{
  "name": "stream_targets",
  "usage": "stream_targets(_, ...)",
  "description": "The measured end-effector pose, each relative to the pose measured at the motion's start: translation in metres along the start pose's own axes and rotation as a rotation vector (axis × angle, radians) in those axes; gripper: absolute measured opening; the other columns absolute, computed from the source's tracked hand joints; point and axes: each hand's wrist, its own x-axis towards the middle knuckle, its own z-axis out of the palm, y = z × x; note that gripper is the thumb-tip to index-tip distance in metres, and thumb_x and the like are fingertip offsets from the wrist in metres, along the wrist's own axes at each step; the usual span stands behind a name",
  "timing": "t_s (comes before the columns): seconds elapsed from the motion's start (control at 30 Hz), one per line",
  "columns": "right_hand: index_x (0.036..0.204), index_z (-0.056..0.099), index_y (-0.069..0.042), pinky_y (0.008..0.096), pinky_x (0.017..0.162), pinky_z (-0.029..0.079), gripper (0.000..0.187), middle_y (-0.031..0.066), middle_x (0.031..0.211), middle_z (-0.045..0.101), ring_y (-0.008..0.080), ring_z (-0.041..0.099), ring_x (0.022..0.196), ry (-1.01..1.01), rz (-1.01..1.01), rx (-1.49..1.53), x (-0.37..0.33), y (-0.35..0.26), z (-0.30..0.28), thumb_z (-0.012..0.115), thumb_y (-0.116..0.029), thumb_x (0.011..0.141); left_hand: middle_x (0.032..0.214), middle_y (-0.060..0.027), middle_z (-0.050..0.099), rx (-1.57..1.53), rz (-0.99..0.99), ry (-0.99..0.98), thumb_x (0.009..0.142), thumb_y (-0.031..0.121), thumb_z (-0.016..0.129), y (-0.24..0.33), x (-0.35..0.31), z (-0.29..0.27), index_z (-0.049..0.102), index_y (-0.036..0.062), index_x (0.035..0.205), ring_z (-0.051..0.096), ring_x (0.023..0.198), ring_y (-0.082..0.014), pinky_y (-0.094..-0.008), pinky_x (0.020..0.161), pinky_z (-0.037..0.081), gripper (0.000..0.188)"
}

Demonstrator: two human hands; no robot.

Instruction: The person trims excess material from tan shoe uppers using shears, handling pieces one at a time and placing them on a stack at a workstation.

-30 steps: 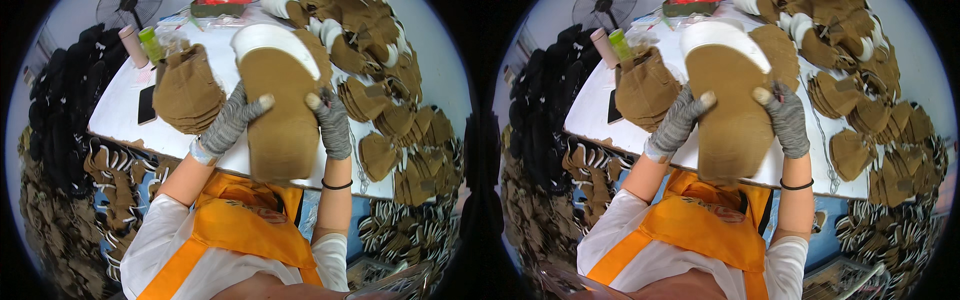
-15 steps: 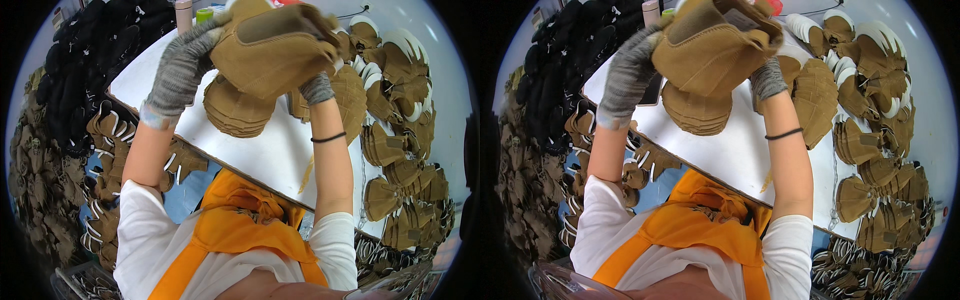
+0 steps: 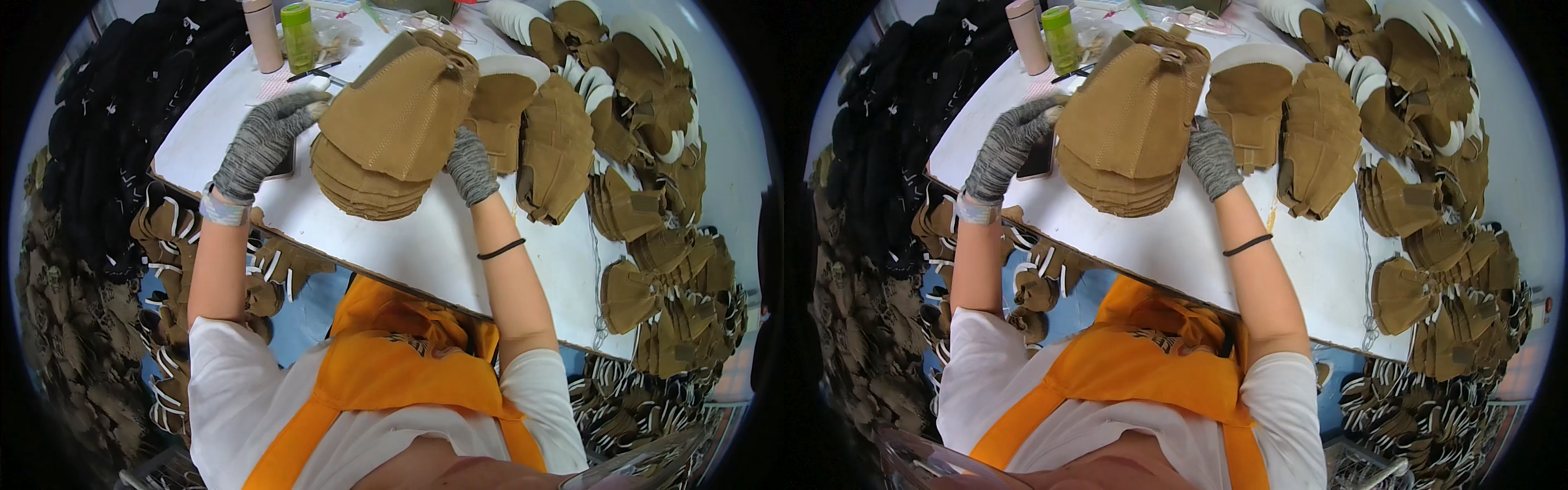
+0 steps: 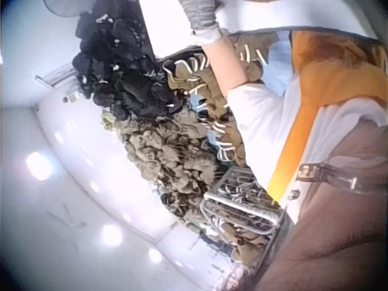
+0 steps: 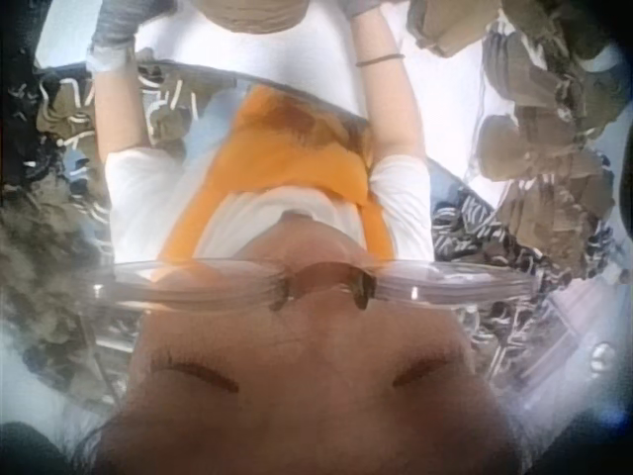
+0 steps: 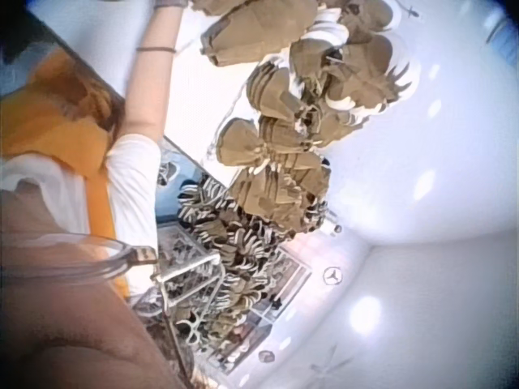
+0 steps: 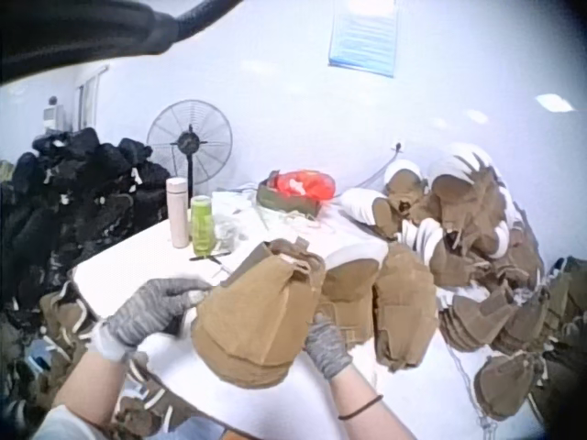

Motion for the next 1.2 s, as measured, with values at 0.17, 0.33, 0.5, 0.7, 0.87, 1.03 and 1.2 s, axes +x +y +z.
stream_targets(0.17,0.096,0.058,-0.001,0.0387,0.067,0.047,0.032,0.0177,0.082,0.062,0.0322,0.059,0.075,0.384,0.291,0.864,0.020,-0.029,-0.043,0.046,-0.030,0.091,0.119,-0.0091,0.055,-0.003,0.675,0.344,0.084,0.028,0.065,0.059,0.008,0.027,0.053,0.0092,0.123,0.049,0.113,-0.0205,-0.0334,0.097,0.038,0.045)
stream_targets(0.33,0.097,0.058,0.001,0.0310,0.057,0.047,0.034,0.0127,0.077,0.062,0.0190,0.056,0.061,0.522,-0.244,0.617,0.042,-0.079,-0.072,0.059,-0.032,0.086,0.105,-0.0125,0.057,0.716,0.749,0.260,0.078,0.034,0.070,0.078,0.026,0.060,0.057,0.0083,0.115,0.056,0.101,-0.0274,-0.0365,0.088,0.046,0.047)
stream_targets(0.5,0.090,0.060,-0.002,0.0321,0.066,0.047,0.031,0.0119,0.082,0.061,0.0201,0.056,0.071,0.290,-0.060,0.749,0.012,-0.084,-0.074,0.060,-0.033,0.086,0.100,-0.0127,0.059,0.597,0.735,0.271,0.071,0.030,0.076,0.056,0.009,0.082,0.058,0.0082,0.112,0.057,0.099,-0.0284,-0.0373,0.088,0.046,0.049)
stream_targets(0.7,0.106,0.060,-0.005,0.0292,0.071,0.048,0.033,0.0080,0.088,0.059,0.0201,0.057,0.078,0.166,0.081,0.514,-0.025,0.009,-0.081,0.062,-0.030,0.084,0.106,-0.0098,0.061,0.305,0.707,0.268,0.069,0.018,0.078,0.044,0.024,0.078,0.058,0.0063,0.111,0.058,0.100,-0.0250,-0.0361,0.089,0.045,0.048)
stream_targets(0.87,0.114,0.058,-0.009,0.0300,0.080,0.050,0.034,0.0085,0.116,0.052,0.0198,0.058,0.090,0.003,0.043,-0.364,-0.059,0.082,-0.088,0.061,-0.012,0.081,0.106,-0.0097,0.062,0.296,0.724,0.299,0.070,0.018,0.078,0.047,0.018,0.088,0.058,0.0051,0.108,0.057,0.100,-0.0247,-0.0359,0.090,0.045,0.045)
stream_targets(1.03,0.117,0.056,-0.020,0.0334,0.089,0.048,0.037,0.0082,0.126,0.048,0.0242,0.054,0.108,-0.058,-0.039,-0.219,-0.063,0.112,-0.067,0.054,-0.007,0.082,0.106,-0.0097,0.062,0.295,0.726,0.312,0.070,0.018,0.078,0.040,0.016,0.087,0.058,0.0050,0.108,0.057,0.100,-0.0248,-0.0358,0.090,0.045,0.045)
stream_targets(1.2,0.107,0.062,-0.012,0.0335,0.083,0.047,0.026,0.0078,0.108,0.058,0.0254,0.057,0.097,0.380,0.015,0.199,-0.029,0.072,-0.101,0.056,-0.008,0.082,0.106,-0.0090,0.062,0.319,0.730,0.330,0.070,0.017,0.078,0.037,0.013,0.084,0.058,0.0059,0.108,0.057,0.100,-0.0252,-0.0358,0.089,0.045,0.044)
